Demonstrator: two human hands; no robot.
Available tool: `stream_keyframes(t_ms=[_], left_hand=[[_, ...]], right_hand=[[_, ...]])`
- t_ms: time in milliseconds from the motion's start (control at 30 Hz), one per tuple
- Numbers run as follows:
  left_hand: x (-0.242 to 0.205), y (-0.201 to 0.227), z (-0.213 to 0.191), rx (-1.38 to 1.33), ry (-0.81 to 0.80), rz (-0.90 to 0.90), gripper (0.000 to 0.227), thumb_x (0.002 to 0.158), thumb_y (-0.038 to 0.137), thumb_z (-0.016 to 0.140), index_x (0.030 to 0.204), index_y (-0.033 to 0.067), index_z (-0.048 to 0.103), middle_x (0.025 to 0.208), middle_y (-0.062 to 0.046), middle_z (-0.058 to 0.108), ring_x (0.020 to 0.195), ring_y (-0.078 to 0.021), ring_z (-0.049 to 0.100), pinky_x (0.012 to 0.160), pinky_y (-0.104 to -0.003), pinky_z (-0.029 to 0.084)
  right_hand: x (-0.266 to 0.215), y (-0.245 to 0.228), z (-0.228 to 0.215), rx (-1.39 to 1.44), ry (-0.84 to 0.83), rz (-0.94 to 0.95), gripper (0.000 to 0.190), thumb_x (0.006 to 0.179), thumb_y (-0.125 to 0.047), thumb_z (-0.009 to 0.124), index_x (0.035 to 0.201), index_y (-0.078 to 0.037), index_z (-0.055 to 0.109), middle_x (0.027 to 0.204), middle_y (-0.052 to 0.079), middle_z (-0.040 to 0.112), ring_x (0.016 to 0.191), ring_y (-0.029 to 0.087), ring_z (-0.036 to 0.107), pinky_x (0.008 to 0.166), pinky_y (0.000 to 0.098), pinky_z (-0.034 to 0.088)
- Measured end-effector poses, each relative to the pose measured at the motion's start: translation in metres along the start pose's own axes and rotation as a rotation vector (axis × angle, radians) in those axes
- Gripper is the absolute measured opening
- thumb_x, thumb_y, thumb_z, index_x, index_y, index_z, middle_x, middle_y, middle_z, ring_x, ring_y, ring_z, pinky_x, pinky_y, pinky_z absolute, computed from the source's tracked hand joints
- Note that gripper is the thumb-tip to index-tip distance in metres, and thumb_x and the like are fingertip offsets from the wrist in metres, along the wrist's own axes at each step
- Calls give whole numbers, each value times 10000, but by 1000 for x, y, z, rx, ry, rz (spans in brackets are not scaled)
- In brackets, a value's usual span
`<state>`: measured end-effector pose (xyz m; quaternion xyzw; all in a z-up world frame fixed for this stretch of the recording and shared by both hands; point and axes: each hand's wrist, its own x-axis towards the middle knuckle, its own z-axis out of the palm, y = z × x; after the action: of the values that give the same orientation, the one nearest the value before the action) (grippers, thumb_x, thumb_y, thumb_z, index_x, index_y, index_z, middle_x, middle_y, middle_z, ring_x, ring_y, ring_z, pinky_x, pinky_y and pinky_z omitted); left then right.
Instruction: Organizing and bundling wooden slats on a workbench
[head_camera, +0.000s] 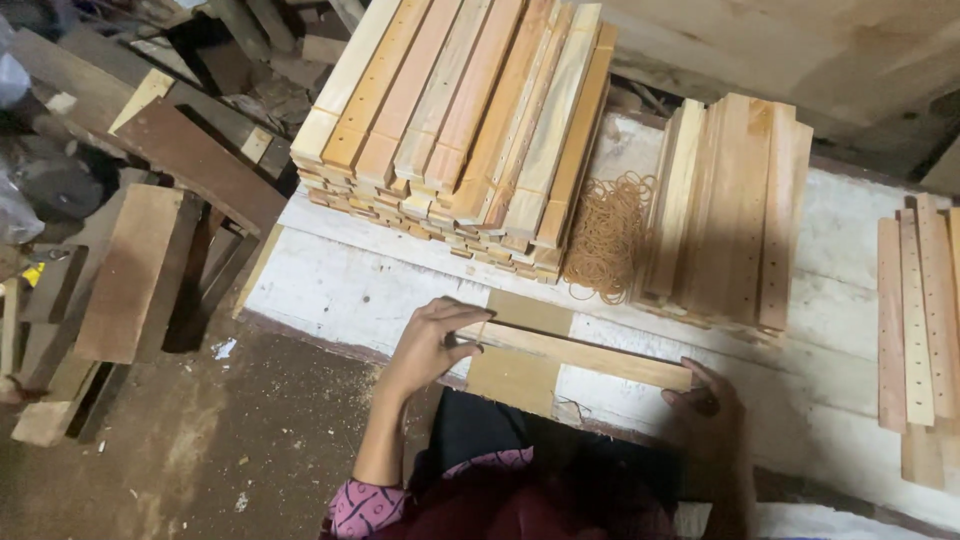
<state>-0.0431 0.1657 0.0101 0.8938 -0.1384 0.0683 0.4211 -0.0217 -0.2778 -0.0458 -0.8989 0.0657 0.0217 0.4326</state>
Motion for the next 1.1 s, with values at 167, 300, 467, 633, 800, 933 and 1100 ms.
stream_keyframes(t_ms=[167, 300, 467, 633, 800, 933, 1100], left_hand=[[4, 0, 4, -19, -3, -59, 526, 751, 211, 859, 1254, 247, 706, 1153, 38, 788, 984, -158, 623, 955, -339, 498], [8, 0, 8, 58, 51, -49, 477, 680, 285, 912, 1127, 215, 763, 1120, 45, 802, 914, -163, 635, 847, -304, 541], [4, -10, 20, 119, 34, -98, 513, 639, 388, 905, 1109, 252, 750, 1179, 89, 772, 1022, -197, 587, 935, -397, 380], [4, -3, 13, 80, 42, -102, 566, 645, 248, 947, 1176, 230, 752, 1130, 28, 797, 884, -166, 597, 917, -371, 468], [5, -6, 12, 50, 51, -47, 542, 640, 289, 929, 1149, 193, 768, 1110, -17, 796, 969, -214, 642, 901, -399, 525], [4, -16, 21, 78, 100, -10, 537, 610, 374, 908, 1100, 195, 781, 1092, 21, 795, 924, -193, 614, 871, -370, 480], [6, 12, 13, 163, 54, -116, 685, 667, 300, 931, 1300, 220, 681, 1318, 4, 700, 1210, -227, 545, 989, -428, 450]], right_hand=[[-6, -5, 1, 53, 36, -37, 604, 757, -81, 836, 1344, -130, 706, 1063, 93, 664, 840, 147, 580, 835, 287, 485], [3, 33, 11, 104, 82, -160, 580, 748, -160, 858, 1307, -101, 718, 974, 21, 613, 817, 116, 517, 760, 261, 438], [7, 26, 4, -12, 32, -115, 564, 767, -202, 853, 1312, -128, 725, 808, -11, 563, 676, 98, 461, 655, 257, 406], [-4, -3, 3, 76, 49, -16, 580, 756, -139, 849, 1319, -118, 713, 867, 58, 611, 821, 135, 544, 830, 284, 457], [5, 21, 8, 58, 65, -4, 597, 735, -154, 848, 1315, -106, 718, 968, 69, 659, 826, 134, 567, 846, 266, 464], [-8, -26, 1, 76, 48, 19, 575, 752, -107, 844, 1312, -113, 714, 964, 93, 679, 780, 148, 586, 730, 276, 476], [-9, -28, -5, 43, 23, -14, 573, 760, -127, 831, 1320, -127, 708, 1167, 123, 710, 882, 147, 640, 869, 281, 502]])
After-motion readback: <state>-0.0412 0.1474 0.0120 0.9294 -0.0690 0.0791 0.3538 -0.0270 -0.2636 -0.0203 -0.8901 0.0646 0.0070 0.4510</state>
